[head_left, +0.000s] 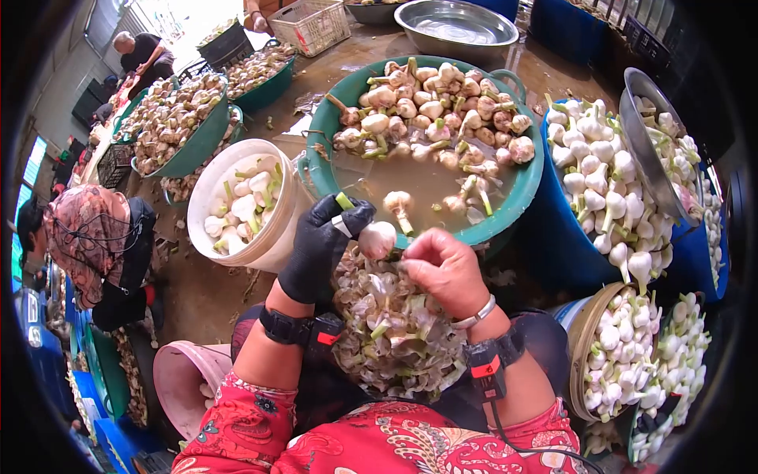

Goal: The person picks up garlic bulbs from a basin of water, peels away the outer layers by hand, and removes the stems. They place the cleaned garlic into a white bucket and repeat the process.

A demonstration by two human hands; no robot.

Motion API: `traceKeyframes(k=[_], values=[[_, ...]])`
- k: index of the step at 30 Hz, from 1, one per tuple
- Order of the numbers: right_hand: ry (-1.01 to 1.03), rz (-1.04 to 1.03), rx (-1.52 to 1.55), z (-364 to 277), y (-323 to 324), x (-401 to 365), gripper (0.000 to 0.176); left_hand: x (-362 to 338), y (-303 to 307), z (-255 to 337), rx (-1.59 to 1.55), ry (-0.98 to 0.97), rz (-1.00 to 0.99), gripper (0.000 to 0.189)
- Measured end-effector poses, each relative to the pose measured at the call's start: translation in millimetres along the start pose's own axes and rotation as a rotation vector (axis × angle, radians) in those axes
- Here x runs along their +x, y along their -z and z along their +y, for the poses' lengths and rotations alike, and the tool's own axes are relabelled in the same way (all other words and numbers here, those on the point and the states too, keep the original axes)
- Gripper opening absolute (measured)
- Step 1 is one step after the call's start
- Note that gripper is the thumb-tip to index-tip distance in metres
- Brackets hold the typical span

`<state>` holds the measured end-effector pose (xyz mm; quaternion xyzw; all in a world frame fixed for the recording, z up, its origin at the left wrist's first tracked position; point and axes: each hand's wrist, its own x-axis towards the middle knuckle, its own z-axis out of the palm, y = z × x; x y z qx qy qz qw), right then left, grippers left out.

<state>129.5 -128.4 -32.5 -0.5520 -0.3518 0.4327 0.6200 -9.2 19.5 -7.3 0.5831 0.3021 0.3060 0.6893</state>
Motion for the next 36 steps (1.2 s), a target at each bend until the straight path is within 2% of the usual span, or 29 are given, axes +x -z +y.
traceKeyframes(k=[2, 3, 5, 8, 10, 15, 19, 22, 24, 26, 28, 29, 31, 32, 34, 36], values=[[0.029, 0.096, 0.195, -11, -6, 2, 0.017, -2, -9, 0, 0.069, -0.021, -0.046, 0.017], [0.027, 0.101, 0.194, -10, -4, 3, 0.017, -3, -13, 2, 0.14, -0.047, -0.085, 0.017], [0.083, 0.067, 0.002, -7, -2, 4, 0.02, -4, -19, 6, 0.147, -0.059, -0.105, 0.016], [0.103, 0.11, 0.073, -2, -3, 4, 0.018, -4, -22, 4, 0.137, -0.063, -0.127, 0.015], [0.15, 0.137, -0.007, -3, -2, 4, 0.017, -4, -24, 3, 0.121, -0.051, -0.138, 0.015], [0.203, 0.171, -0.168, -10, 0, 2, 0.013, -9, -27, 7, 0.336, -0.14, -0.149, 0.011], [0.173, 0.074, -0.375, -15, 1, 0, 0.006, -8, -21, -2, 0.537, -0.181, -0.229, 0.014], [0.229, 0.057, -0.449, -13, -5, -3, 0.01, -4, -17, -3, 0.478, -0.219, -0.196, 0.013], [0.302, 0.008, -0.613, -4, -4, -7, 0.005, -3, -14, 3, 0.123, 0.027, -0.041, 0.014], [0.26, -0.072, -0.688, 8, -7, -11, 0.008, 1, -4, 9, 0.131, 0.018, -0.03, 0.017], [0.163, -0.146, -0.72, 4, -6, -13, 0.005, 3, 6, 7, 0.011, 0.029, -0.014, 0.018], [0.169, -0.147, -0.716, 4, -8, -11, 0.005, 2, 8, 7, -0.016, 0.029, 0.006, 0.023], [0.084, -0.03, -0.299, 7, -8, -10, 0.004, -2, 5, 8, -0.007, 0.046, -0.007, 0.02], [0.076, 0.075, -0.157, 7, -11, -8, 0.006, -4, 3, 8, -0.002, 0.066, -0.021, 0.017], [0.016, 0.16, 0.052, 1, -11, -7, 0.006, -8, -6, 4, 0.008, 0.039, -0.038, 0.017], [0.025, 0.221, 0.098, -3, -14, -5, 0.007, -12, -13, 3, 0.017, 0.014, -0.055, 0.016]])
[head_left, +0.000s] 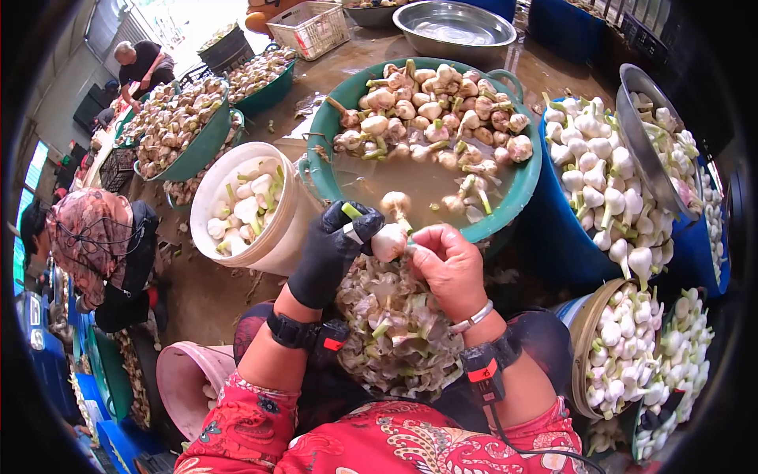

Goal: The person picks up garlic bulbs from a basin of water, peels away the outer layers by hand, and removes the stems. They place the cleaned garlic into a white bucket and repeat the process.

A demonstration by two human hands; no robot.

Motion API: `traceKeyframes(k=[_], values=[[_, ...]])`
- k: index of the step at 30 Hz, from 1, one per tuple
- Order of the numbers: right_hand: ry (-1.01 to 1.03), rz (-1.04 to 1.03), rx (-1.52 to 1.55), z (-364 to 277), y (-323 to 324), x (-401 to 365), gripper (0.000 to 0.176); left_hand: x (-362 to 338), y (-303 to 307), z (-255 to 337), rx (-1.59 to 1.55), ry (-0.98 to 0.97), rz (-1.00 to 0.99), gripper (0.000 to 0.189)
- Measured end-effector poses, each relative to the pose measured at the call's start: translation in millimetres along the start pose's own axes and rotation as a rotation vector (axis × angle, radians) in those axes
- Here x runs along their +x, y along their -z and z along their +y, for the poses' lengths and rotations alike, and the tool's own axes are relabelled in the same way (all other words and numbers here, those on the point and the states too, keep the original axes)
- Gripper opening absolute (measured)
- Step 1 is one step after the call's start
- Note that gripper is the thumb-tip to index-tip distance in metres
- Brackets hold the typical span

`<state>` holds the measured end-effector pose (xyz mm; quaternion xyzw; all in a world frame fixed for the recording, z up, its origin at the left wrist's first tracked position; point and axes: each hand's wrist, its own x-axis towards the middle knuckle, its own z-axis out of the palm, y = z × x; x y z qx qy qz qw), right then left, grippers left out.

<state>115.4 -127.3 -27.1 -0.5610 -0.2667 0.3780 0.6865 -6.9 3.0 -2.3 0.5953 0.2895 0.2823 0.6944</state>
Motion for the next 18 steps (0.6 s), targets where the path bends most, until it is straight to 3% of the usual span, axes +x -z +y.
traceKeyframes(k=[2, 8, 12, 16, 18], values=[[0.008, 0.057, 0.044, -7, 4, 2, 0.01, -2, -6, 0, 0.062, 0.0, -0.019, 0.016], [0.026, -0.194, -0.056, -14, 18, 8, 0.01, -1, -11, 7, 0.122, -0.029, -0.088, 0.015], [0.049, -0.214, -0.028, -15, 20, 11, 0.009, -1, -12, 6, 0.233, -0.057, -0.102, 0.014], [-0.1, -0.301, -0.037, -16, 20, 11, 0.011, -3, -14, 6, 0.287, -0.102, -0.092, 0.011], [0.01, -0.356, -0.201, -12, 19, 9, 0.012, -7, -12, 4, 0.322, -0.126, -0.083, 0.011]])
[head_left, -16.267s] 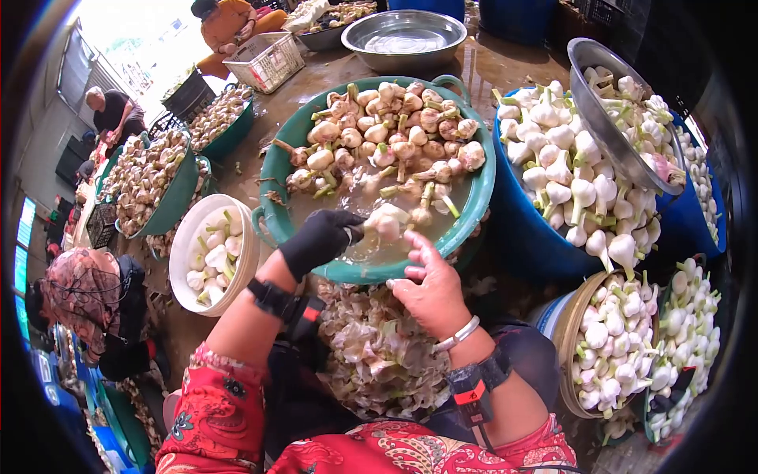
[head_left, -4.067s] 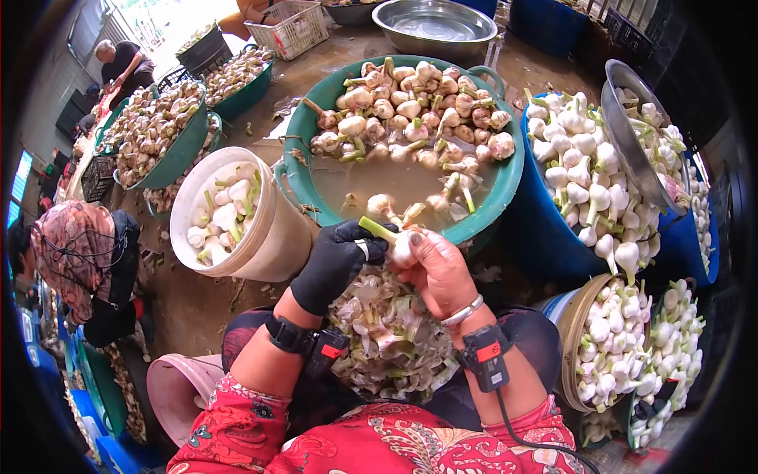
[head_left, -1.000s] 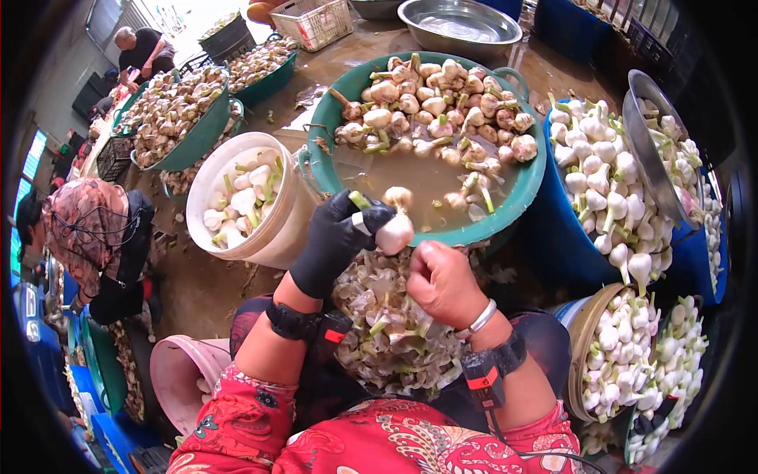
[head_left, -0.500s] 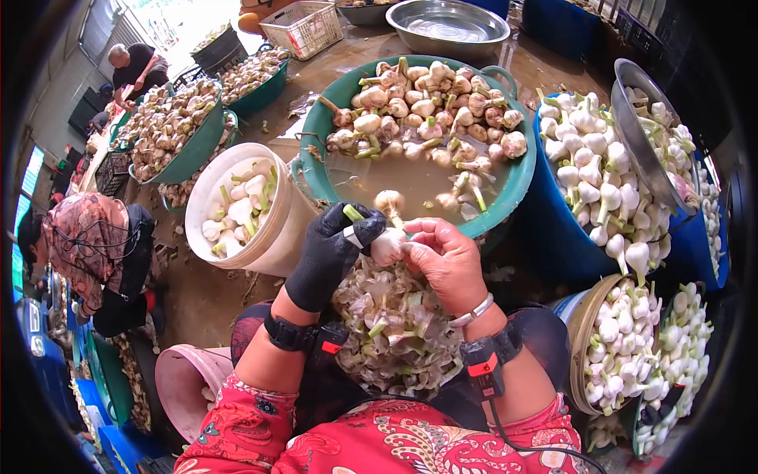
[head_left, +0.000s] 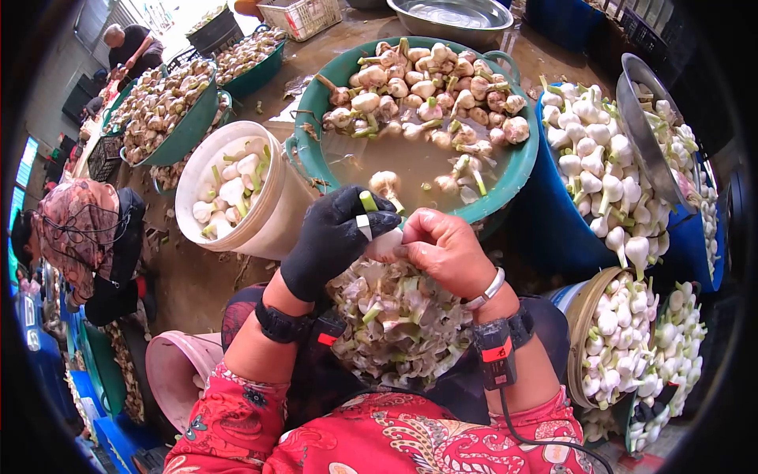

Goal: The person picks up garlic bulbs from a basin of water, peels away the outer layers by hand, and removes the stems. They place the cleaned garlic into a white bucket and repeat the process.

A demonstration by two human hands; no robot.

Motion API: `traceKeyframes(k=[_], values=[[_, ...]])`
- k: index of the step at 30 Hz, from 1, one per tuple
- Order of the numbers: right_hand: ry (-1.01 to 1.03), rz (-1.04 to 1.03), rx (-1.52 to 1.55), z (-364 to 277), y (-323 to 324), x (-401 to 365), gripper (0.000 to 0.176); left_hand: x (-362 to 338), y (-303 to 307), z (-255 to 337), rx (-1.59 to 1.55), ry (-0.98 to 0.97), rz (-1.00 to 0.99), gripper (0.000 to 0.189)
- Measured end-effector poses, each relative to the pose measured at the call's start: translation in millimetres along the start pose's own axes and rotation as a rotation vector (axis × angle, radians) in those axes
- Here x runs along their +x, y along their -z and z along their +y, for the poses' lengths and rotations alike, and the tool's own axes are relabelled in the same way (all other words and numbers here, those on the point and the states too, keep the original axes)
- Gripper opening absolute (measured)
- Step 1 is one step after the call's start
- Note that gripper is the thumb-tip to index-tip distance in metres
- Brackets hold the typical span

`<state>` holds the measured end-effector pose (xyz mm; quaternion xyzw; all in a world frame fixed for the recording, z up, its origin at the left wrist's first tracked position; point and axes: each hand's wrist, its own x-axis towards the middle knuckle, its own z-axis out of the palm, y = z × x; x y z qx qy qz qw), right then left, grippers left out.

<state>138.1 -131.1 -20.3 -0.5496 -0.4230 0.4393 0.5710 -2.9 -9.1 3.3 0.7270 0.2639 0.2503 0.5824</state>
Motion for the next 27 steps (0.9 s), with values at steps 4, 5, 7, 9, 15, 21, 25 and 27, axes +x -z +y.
traceKeyframes(k=[4, 5, 7, 9, 15, 21, 25, 27], values=[[0.15, 0.084, -0.263, -7, -7, -8, 0.008, 3, 5, -5, -0.13, 0.045, 0.041, 0.013], [0.212, 0.09, -0.337, -8, -10, -10, 0.008, 4, 9, -5, -0.238, 0.137, 0.068, 0.016], [0.255, 0.034, -0.453, 4, -15, -15, 0.007, 8, 18, -13, -0.315, 0.12, 0.078, 0.016], [0.19, 0.066, -0.506, 10, -16, -18, 0.006, 8, 22, -9, -0.395, 0.121, 0.075, 0.017], [-0.084, 0.176, 0.336, -8, 3, -12, 0.018, 1, 6, 3, -0.347, 0.174, -0.023, 0.018], [-0.155, 0.062, 0.392, -5, 13, -8, 0.006, 2, 2, 1, -0.287, 0.217, -0.117, 0.019], [-0.083, 0.031, 0.044, -4, 10, -9, 0.014, 0, 0, -9, -0.246, 0.231, -0.09, 0.02], [-0.008, 0.025, -0.081, -6, 4, -13, 0.014, 1, 6, -6, -0.301, 0.247, -0.047, 0.02]])
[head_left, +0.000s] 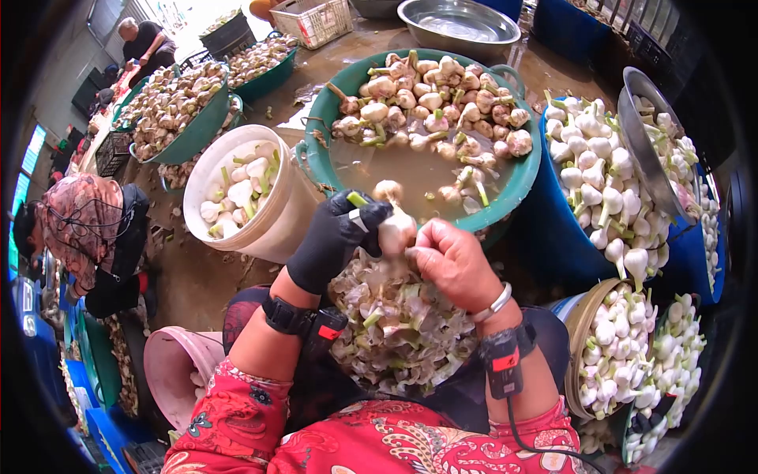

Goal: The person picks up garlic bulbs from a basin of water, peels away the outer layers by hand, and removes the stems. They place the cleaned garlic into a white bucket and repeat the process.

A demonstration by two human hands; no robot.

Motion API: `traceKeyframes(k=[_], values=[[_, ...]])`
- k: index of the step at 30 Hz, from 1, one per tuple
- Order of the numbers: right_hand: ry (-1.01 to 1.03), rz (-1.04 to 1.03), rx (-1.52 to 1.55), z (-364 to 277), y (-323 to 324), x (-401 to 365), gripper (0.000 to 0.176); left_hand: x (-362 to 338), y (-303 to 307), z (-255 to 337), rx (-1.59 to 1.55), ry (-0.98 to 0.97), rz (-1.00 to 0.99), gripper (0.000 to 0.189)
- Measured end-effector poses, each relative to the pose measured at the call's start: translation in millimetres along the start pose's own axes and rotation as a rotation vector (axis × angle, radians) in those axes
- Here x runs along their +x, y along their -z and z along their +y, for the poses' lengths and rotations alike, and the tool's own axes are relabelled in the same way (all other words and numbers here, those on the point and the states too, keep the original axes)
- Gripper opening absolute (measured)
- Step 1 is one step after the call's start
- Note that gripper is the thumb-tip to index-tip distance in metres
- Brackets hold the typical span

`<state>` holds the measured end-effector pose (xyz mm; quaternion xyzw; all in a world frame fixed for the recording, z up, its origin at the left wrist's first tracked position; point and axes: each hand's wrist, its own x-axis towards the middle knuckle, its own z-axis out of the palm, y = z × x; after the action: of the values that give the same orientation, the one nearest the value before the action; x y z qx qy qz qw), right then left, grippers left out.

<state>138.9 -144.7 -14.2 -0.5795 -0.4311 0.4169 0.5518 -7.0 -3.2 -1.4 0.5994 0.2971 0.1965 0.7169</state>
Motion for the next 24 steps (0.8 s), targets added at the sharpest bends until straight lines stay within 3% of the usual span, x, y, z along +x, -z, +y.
traceKeyframes(k=[3, 5, 7, 11, 13, 15, 17, 24], values=[[0.082, 0.035, -0.141, -2, -9, -6, 0.013, 2, 10, 4, -0.087, -0.066, 0.076, 0.021], [0.031, 0.149, -0.021, 7, -6, -2, 0.01, 2, 16, 6, -0.139, -0.114, 0.136, 0.02], [-0.106, 0.191, 0.373, -6, 0, 1, 0.005, -2, 15, 6, -0.163, -0.176, 0.107, 0.02], [-0.163, 0.306, 0.468, -1, -9, 7, 0.009, -5, 1, -3, -0.188, -0.196, 0.036, 0.02], [-0.175, 0.35, 0.536, 4, -11, 9, 0.009, -5, -10, -5, 0.033, -0.342, 0.034, 0.022], [-0.182, 0.35, 0.476, 7, -12, 12, 0.012, -5, -15, -10, 0.035, -0.356, 0.024, 0.022], [-0.177, 0.398, 0.487, 13, -14, 13, 0.009, -2, -18, -16, 0.594, -0.696, 0.096, 0.022], [-0.117, 0.661, 0.279, 30, -19, 20, 0.007, -5, -37, -22, 0.89, -0.772, 0.083, 0.03]])
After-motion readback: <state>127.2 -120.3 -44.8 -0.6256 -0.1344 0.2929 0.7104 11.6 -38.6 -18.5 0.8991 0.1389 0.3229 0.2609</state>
